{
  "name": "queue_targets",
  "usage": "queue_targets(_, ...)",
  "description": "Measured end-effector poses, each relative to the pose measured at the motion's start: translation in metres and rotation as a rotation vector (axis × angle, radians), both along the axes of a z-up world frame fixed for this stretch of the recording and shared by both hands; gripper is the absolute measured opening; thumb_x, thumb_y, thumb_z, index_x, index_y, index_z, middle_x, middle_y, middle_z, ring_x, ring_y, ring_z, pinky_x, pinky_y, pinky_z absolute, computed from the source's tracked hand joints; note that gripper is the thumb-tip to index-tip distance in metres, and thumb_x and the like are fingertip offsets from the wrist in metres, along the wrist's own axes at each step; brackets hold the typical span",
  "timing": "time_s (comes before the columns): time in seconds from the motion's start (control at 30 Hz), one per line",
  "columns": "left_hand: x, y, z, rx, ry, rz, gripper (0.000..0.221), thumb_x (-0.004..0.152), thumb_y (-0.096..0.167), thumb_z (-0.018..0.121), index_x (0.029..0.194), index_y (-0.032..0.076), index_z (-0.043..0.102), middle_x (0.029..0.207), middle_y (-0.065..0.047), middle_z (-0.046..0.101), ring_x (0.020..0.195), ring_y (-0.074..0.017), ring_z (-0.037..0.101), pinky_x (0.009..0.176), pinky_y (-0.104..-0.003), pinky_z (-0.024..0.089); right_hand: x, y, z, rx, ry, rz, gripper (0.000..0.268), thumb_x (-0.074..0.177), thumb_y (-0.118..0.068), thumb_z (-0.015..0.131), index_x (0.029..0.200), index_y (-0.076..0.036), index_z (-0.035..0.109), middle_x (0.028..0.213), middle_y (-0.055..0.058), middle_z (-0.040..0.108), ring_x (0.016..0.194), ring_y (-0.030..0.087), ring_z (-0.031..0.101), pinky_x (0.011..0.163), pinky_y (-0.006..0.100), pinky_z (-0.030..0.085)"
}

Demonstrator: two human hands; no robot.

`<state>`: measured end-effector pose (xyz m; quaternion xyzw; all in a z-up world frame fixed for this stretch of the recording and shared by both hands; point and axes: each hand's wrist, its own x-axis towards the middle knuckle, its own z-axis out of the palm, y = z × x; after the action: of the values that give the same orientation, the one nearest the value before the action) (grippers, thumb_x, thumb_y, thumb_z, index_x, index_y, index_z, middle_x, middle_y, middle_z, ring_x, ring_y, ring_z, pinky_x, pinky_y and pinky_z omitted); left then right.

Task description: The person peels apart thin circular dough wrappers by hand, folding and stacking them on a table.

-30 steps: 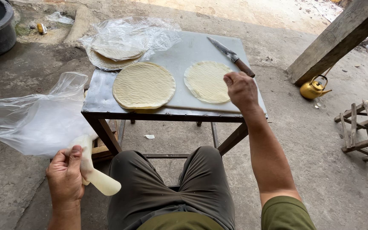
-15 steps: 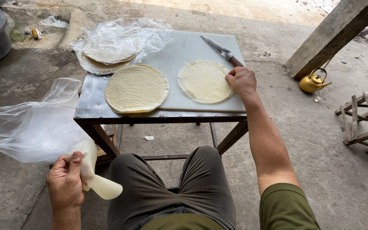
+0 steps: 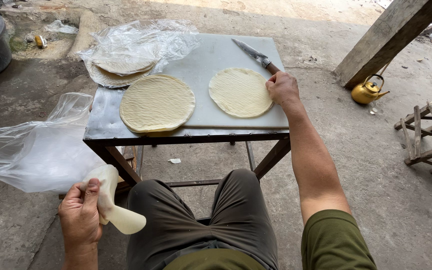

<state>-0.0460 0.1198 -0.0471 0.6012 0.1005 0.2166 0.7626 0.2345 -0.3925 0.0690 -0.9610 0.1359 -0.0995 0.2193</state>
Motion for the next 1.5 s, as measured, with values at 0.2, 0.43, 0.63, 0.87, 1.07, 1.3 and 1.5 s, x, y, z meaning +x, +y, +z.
queue_targets(0.2, -0.002, -0.008, 0.008, 0.034, 0.021, -0.004, 0.022, 0.107, 0.020, 0.068, 0.093, 0.003, 0.065, 0.081, -0.007, 0.068, 0.070, -0.0084, 0.065, 0.057, -0.023, 0.056, 0.003, 0.001, -0.005, -0.043, 0.001, -0.006, 0.017, 0.099, -0.027, 0.070, 0.107, -0.011, 0.072, 0.102, 0.009, 0.073, 0.098, 0.019, 0.069, 0.092, 0.037, 0.057)
queue_targets(0.43, -0.001, -0.010, 0.009, 0.028, 0.034, -0.013, 0.022, 0.106, 0.021, 0.068, 0.095, 0.002, 0.066, 0.080, -0.007, 0.068, 0.066, -0.0079, 0.064, 0.054, -0.023, 0.056, 0.013, -0.006, -0.014, -0.068, -0.030, -0.012, 0.016, 0.098, -0.027, 0.071, 0.105, -0.012, 0.074, 0.100, 0.009, 0.073, 0.098, 0.020, 0.070, 0.095, 0.039, 0.055)
queue_targets(0.63, 0.001, -0.015, 0.010, 0.046, 0.032, -0.019, 0.021, 0.104, 0.022, 0.068, 0.102, 0.001, 0.069, 0.086, -0.006, 0.071, 0.073, -0.0060, 0.067, 0.063, -0.021, 0.059, 0.019, -0.010, -0.022, -0.076, -0.054, -0.019, 0.016, 0.098, -0.028, 0.071, 0.103, -0.012, 0.074, 0.099, 0.009, 0.074, 0.099, 0.022, 0.071, 0.096, 0.041, 0.055)
queue_targets(0.87, -0.001, -0.039, 0.050, 0.175, 0.132, -0.157, 0.021, 0.099, 0.026, 0.066, 0.102, 0.006, 0.072, 0.080, -0.003, 0.070, 0.058, -0.0072, 0.058, 0.043, -0.024, 0.049, -0.024, 0.017, 0.014, -0.078, -0.258, 0.084, 0.028, 0.097, -0.030, 0.073, 0.109, -0.005, 0.070, 0.106, 0.015, 0.071, 0.100, 0.028, 0.069, 0.092, 0.043, 0.055)
queue_targets(1.07, 0.025, -0.072, 0.102, 0.134, 0.030, -0.563, 0.024, 0.102, 0.028, 0.065, 0.100, 0.005, 0.071, 0.081, -0.003, 0.068, 0.069, -0.0064, 0.060, 0.058, -0.025, 0.056, -0.122, 0.088, 0.045, 0.790, -0.011, 0.912, 0.061, 0.095, -0.039, 0.073, 0.138, 0.000, 0.055, 0.135, 0.015, 0.063, 0.126, 0.024, 0.062, 0.107, 0.038, 0.054)
queue_targets(1.3, 0.055, -0.114, 0.134, -0.159, 0.017, -0.813, 0.019, 0.102, 0.020, 0.065, 0.101, 0.001, 0.069, 0.088, -0.004, 0.073, 0.075, -0.0064, 0.064, 0.067, -0.024, 0.058, -0.187, 0.124, 0.024, 1.178, 0.327, 1.101, 0.044, 0.095, -0.019, 0.080, 0.129, 0.004, 0.063, 0.114, 0.011, 0.070, 0.105, 0.018, 0.066, 0.093, 0.034, 0.056)
queue_targets(1.5, 0.065, -0.134, 0.147, 0.023, 0.058, -0.779, 0.022, 0.100, 0.023, 0.062, 0.102, 0.003, 0.069, 0.089, -0.009, 0.079, 0.071, -0.0086, 0.067, 0.065, -0.026, 0.061, -0.182, 0.099, 0.011, 1.120, 0.073, 0.882, 0.023, 0.100, -0.021, 0.066, 0.111, -0.001, 0.068, 0.089, 0.005, 0.071, 0.081, 0.013, 0.071, 0.074, 0.031, 0.063)
